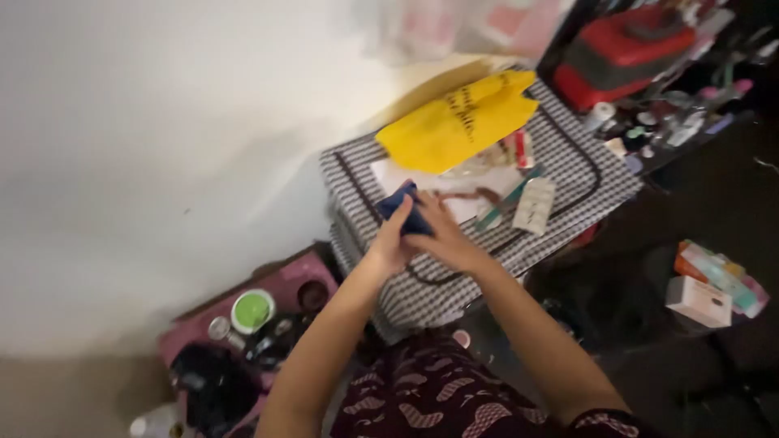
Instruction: Organize and sort various personal items and clutter on a shelf and floor
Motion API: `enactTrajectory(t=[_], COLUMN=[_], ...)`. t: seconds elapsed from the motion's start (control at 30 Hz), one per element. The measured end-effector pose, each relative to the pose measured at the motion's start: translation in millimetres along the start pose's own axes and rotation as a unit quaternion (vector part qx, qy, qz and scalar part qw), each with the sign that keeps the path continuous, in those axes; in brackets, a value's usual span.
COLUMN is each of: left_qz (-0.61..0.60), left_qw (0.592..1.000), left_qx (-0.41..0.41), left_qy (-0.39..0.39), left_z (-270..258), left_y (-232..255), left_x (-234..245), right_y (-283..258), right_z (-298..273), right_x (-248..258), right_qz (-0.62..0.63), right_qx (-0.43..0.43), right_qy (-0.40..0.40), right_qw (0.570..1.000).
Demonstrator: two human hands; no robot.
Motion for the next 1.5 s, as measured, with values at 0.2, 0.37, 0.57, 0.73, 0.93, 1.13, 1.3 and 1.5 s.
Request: enactTrajectory(t=[0.2, 0.37, 0.57, 0.73, 0.93, 1.13, 1.3, 1.5], left_qz=[-0.047, 0.03, 0.284, 0.222, 0.028, -0.11, -0.109, -0.048], left_qw=[0.96, 0.897, 0.572, 0.572, 0.682, 0.796, 0.853, 0.779], left_qx=[0.133, 0.12, 0.362, 0.434, 0.302, 0.107, 0.228, 0.375], left_qy=[0.242, 0.424, 0.679, 0.659, 0.665, 0.585, 0.456, 0.5], left_z=[-102, -224, -439, -535, -485, -383, -344, -330], left_y=[-89, -134, -226, -222, -181, -216, -149, -213], left_x=[181, 297, 457, 443, 407, 469, 393, 414], right_y=[-9, 61, 168, 224, 224, 191, 215, 192], right_z=[-32, -79, -130, -183, -206, -206, -227, -235], right_x=[-148, -235, -264, -249, -211, -183, -140, -106], right_qz=[-0.383, -0.096, 0.025, 0.063, 0.001, 0.047, 0.107, 0.136], right_qx=[-0.07, -0.038, -0.273, -0.392, -0.516, -0.524, -0.512, -0.488], right_qy=[-0.171, -0.249, -0.224, -0.235, -0.178, -0.094, -0.04, -0.007], right_qw=[0.905, 0.963, 0.935, 0.887, 0.838, 0.845, 0.851, 0.862])
Point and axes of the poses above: each hand's wrist, its own z-axis towards the middle knuckle, its own x-axis out of the back of the hand, y = z × x, the point moved 9 cm from there along z, towards the middle knuckle, and after that the axes turned 15 degrees about z, right-handed, at the moved point
